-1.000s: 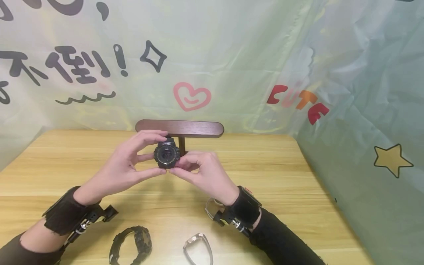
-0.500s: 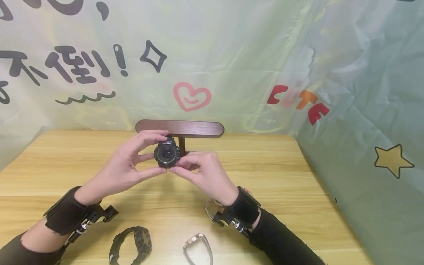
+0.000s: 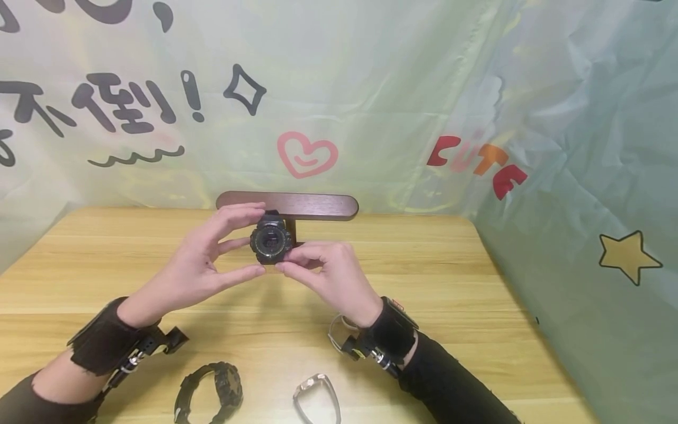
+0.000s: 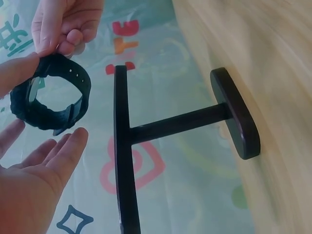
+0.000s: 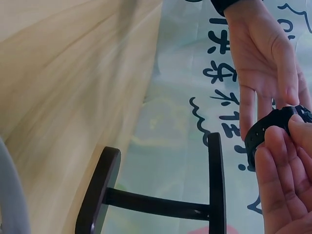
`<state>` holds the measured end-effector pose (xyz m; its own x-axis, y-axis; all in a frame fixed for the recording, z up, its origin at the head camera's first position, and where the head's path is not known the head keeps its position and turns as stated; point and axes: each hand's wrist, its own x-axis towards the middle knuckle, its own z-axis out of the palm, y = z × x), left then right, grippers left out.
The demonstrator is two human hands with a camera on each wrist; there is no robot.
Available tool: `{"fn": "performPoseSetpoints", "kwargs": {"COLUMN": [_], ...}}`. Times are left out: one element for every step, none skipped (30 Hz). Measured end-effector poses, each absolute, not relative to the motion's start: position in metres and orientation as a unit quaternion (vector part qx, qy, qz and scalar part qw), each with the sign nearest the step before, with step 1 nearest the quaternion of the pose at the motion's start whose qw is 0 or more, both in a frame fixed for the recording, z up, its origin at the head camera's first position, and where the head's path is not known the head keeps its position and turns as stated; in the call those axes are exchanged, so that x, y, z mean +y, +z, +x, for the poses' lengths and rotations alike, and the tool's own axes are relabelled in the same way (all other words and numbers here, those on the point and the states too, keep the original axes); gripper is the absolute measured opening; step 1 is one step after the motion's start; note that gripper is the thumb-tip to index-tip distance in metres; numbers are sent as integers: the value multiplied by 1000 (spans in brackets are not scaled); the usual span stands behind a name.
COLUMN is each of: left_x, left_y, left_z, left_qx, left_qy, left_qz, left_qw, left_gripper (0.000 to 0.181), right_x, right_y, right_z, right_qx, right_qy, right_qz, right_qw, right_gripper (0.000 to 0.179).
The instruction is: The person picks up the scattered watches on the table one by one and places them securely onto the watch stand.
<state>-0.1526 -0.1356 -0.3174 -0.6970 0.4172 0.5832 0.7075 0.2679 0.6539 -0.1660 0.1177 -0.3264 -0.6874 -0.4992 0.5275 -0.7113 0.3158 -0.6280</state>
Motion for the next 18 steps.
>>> {"fn": "performPoseSetpoints", "kwargs": {"left_x": [-136,-137,-138,-140,-141,-143,-144,-146,-148,-149,-150,-152,-153,-154,-155,-157,-158,-160], "left_y": [-317,-317,-316,-316,-316,-316,-316,-316,-316,-316,-315,-316,-316,-316,-316,-316,-316,-317], "left_z": [-153,-154,-154,-155,-156,-157,-158,-159,-160,-161,-162,-163,-164,-165,-166,-168,-170,-172], "left_qx": [-781,-780,-780,-781,-783,-785,-787,-790,-794,-799,-804,-808,-813,-817,-821,-825,-827,-831], "left_qy": [-487,-488,-487,-485,-482,-478,-474,-468,-459,-449,-438,-428,-417,-407,-397,-389,-382,-376], "left_qz": [-360,-360,-360,-359,-357,-355,-352,-349,-346,-342,-337,-332,-326,-322,-317,-311,-305,-299], "left_qw": [152,154,157,161,166,171,178,186,197,208,220,232,242,252,261,269,276,282], "left_gripper": [81,81,82,82,82,81,81,80,80,79,79,78,77,75,75,73,72,70], "right_x": [118,119,120,120,121,122,122,123,123,124,125,127,128,130,132,134,136,139], "right_y": [-326,-326,-326,-326,-326,-326,-325,-325,-325,-325,-325,-325,-325,-325,-325,-325,-325,-325], "right_z": [-167,-167,-168,-169,-170,-171,-172,-173,-174,-175,-176,-177,-177,-178,-179,-179,-180,-181], "right_qx": [-803,-804,-805,-805,-805,-806,-806,-806,-807,-807,-809,-810,-811,-812,-815,-817,-818,-819], "right_qy": [447,446,446,446,446,445,445,445,445,445,443,442,442,441,439,437,435,434], "right_qz": [375,373,371,370,370,369,368,366,365,363,361,357,355,353,349,345,343,340], "right_qw": [121,123,125,126,127,129,131,133,135,138,141,143,145,147,149,152,155,157], "right_gripper": [4,4,4,4,4,4,4,4,4,4,4,3,3,3,4,4,5,5]}}
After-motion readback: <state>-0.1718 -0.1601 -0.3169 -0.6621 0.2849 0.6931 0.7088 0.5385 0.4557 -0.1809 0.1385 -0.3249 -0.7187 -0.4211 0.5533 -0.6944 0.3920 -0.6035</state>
